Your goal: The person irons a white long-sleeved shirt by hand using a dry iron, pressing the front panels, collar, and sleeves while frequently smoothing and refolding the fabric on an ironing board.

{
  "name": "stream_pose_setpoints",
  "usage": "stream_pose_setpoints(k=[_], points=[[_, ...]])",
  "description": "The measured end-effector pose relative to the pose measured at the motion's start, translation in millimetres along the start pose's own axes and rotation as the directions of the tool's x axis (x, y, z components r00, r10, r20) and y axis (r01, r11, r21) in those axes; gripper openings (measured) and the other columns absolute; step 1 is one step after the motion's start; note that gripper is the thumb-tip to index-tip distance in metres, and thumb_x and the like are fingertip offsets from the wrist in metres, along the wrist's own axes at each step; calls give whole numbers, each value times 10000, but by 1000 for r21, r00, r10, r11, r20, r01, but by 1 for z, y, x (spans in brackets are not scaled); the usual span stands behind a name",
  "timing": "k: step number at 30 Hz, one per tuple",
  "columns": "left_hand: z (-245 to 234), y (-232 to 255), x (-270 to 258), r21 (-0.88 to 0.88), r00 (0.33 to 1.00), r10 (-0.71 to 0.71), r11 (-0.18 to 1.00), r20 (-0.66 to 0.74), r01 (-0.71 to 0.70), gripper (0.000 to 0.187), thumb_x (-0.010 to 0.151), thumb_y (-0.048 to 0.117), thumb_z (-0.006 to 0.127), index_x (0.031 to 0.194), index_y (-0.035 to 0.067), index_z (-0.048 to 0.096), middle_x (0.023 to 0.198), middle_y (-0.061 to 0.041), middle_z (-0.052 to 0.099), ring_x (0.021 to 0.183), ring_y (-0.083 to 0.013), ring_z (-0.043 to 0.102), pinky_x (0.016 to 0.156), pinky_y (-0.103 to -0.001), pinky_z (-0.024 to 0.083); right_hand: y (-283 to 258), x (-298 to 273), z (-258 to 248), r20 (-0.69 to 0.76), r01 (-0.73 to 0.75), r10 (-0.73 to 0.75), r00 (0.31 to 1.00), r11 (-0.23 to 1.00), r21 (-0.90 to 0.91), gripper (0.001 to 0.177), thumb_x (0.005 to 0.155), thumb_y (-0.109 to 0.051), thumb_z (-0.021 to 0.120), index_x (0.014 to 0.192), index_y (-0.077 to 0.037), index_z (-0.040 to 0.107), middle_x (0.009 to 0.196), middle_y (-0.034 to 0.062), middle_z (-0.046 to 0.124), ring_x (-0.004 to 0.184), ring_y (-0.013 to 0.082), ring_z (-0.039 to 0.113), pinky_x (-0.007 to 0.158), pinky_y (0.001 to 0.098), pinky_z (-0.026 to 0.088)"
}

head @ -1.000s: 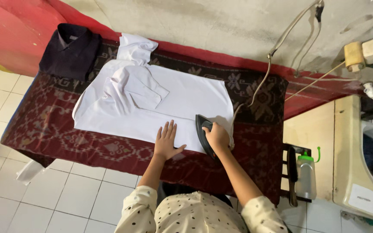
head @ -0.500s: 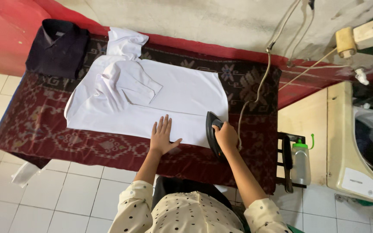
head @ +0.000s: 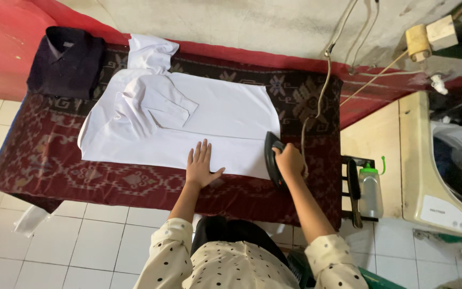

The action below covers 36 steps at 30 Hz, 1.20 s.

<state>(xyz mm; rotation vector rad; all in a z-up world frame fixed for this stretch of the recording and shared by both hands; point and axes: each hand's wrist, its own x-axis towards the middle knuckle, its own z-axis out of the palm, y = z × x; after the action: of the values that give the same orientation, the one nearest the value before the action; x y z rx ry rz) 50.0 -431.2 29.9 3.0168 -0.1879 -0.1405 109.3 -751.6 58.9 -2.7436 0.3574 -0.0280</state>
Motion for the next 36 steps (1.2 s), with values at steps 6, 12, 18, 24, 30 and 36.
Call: stream_pose_setpoints(k=[6, 12, 18, 24, 30, 36], points=[[0, 0, -2, -19, 1000, 5, 1000, -24, -6, 1116, 838, 813, 472, 1621, 74, 178, 1708, -105, 93, 1571, -277, 73, 1256, -492, 98, 62, 11, -19, -42, -99, 96, 994, 993, -70, 541, 857, -507, 791, 958, 16, 696, 943, 266, 728, 900, 465, 704, 760, 525, 559], [-5, -4, 3, -103, 997, 0, 995, 80, 8, 1117, 849, 795, 506, 1612, 52, 170, 1700, -125, 74, 1566, -291, 31, 1250, -501, 65, 57, 17, -41, 18, -1, 1, 1000, 1000, 10, 561, 848, -500, 783, 1002, 33, 698, 953, 274, 733, 908, 458, 707, 759, 520, 562], [-7, -28, 6, -467, 993, 32, 880, -116, -83, 607, 1014, 370, 507, 1538, 74, 429, 1653, -108, 327, 1544, -299, 266, 1234, -501, 223, -35, -16, -21, 57, 121, -121, 991, 993, -6, 576, 809, -554, 794, 974, -7, 721, 926, 250, 737, 892, 453, 702, 760, 522, 547], [1, -75, 8, -208, 943, 126, 958, -309, -196, 545, 1035, 271, 487, 1529, 48, 424, 1661, -117, 350, 1559, -333, 297, 1264, -492, 262, -122, -31, 41, 131, 147, -158, 979, 986, 84, 517, 879, -508, 730, 957, -2, 655, 862, 223, 720, 817, 442, 699, 704, 520, 554], [6, -108, 4, -73, 964, 151, 983, -218, -171, 673, 1008, 418, 479, 1586, 119, 308, 1674, -65, 241, 1533, -274, 233, 1223, -508, 204, -113, -21, 51, 23, 130, -131, 991, 990, 48, 484, 861, -489, 753, 929, -15, 680, 882, 222, 726, 833, 450, 692, 722, 535, 544], [2, -108, 2, -81, 976, 132, 986, -172, -148, 677, 1011, 414, 483, 1593, 125, 294, 1689, -46, 227, 1542, -247, 229, 1231, -494, 204, -79, -6, 23, 44, 43, -42, 998, 998, -38, 542, 833, -523, 776, 950, 0, 699, 854, 230, 728, 800, 435, 708, 653, 514, 561]])
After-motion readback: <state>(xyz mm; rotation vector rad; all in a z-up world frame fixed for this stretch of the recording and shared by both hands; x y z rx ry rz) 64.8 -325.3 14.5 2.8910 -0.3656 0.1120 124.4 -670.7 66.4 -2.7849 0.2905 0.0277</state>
